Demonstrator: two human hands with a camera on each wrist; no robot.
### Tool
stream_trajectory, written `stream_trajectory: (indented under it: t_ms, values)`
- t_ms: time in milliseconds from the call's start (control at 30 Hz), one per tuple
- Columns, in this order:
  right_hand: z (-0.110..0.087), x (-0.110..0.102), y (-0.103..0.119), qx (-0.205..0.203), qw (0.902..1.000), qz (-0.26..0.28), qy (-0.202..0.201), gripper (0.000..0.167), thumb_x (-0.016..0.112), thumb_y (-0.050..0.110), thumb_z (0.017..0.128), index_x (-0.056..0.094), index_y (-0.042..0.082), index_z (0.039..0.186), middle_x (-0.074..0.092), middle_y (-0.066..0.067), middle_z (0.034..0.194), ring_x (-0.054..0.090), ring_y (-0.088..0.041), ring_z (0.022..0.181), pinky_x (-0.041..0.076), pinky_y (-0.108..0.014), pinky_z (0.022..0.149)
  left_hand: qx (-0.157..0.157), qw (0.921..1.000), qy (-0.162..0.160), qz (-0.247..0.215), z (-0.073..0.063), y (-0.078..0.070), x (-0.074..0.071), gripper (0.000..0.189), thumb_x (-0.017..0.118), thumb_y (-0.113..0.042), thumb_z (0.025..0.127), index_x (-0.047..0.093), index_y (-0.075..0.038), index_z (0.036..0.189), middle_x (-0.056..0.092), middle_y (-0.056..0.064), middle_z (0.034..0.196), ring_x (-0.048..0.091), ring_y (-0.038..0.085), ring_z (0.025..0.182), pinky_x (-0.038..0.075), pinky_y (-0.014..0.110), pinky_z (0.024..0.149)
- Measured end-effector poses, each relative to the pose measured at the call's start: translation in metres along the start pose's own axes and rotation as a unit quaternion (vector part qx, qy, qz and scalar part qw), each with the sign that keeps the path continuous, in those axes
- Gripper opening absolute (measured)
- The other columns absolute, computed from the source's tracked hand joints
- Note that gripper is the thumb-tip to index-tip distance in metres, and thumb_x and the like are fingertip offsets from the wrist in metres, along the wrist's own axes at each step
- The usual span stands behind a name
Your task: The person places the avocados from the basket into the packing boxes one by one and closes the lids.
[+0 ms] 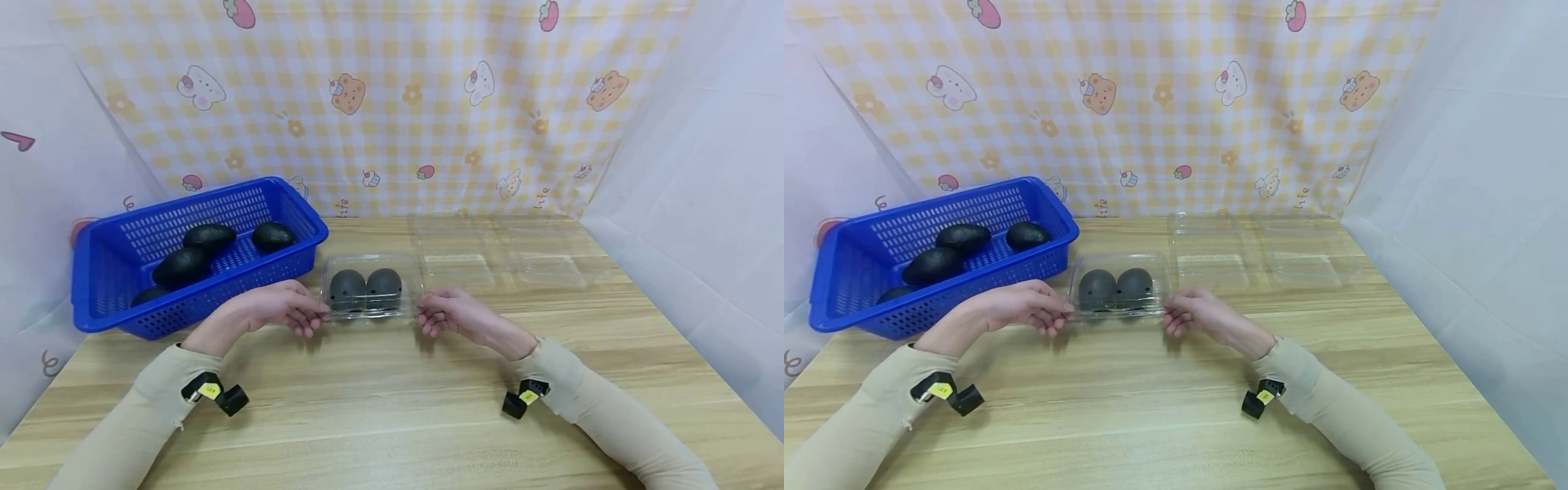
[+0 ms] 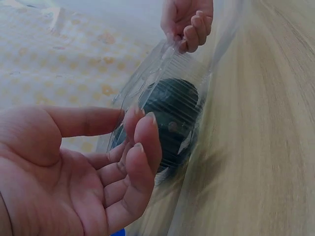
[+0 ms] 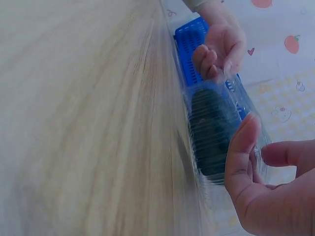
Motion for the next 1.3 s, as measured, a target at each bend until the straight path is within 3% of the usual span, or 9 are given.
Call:
stream_trajectory:
  t_ms: [567,933,1300]
  values:
    - [-0.0019,0.0048,0.0008,-0.004,0.9997,0.01,-0.023,0.023,0.045,0.004,0.106,0.054,-0.017,0.108,0.063,-0.007,0.084,0.062,-0.011,0.07,0.053,-0.02,0.065,0.011,0.9995,-0.025,0.015,-0.0002,-0.0015,0.0021,0.025,0.056,-0.011,0.101,0.067,0.012,0.106,0.065,0.004,0.078,0.063,0.013,0.069,0.052,0.024,0.064]
    - [-0.0022,0.0044,-0.0003,-0.009,0.9995,0.018,-0.022,0.023,0.045,0.005,0.105,0.054,-0.016,0.107,0.064,-0.006,0.084,0.062,-0.011,0.071,0.053,-0.02,0.066,0.014,0.9992,-0.025,0.029,0.0007,-0.0015,0.0034,0.022,0.057,-0.01,0.101,0.067,0.01,0.104,0.062,0.003,0.077,0.062,0.013,0.068,0.051,0.024,0.065]
    - [0.0022,0.0079,-0.0039,-0.004,0.9975,0.063,-0.031,0.025,0.045,0.007,0.106,0.054,-0.016,0.11,0.064,-0.007,0.087,0.063,-0.012,0.074,0.054,-0.021,0.069,0.007,0.9993,-0.035,0.012,0.0028,-0.0014,0.0053,0.025,0.052,-0.014,0.104,0.062,0.008,0.098,0.062,0.006,0.079,0.065,0.015,0.072,0.055,0.027,0.07]
Point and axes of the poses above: each hand's wrist, its own z-axis towards the middle knuckle, its own x-axis out of the palm, y = z × x, the point moved 1 cm from there along z, towards the middle knuckle
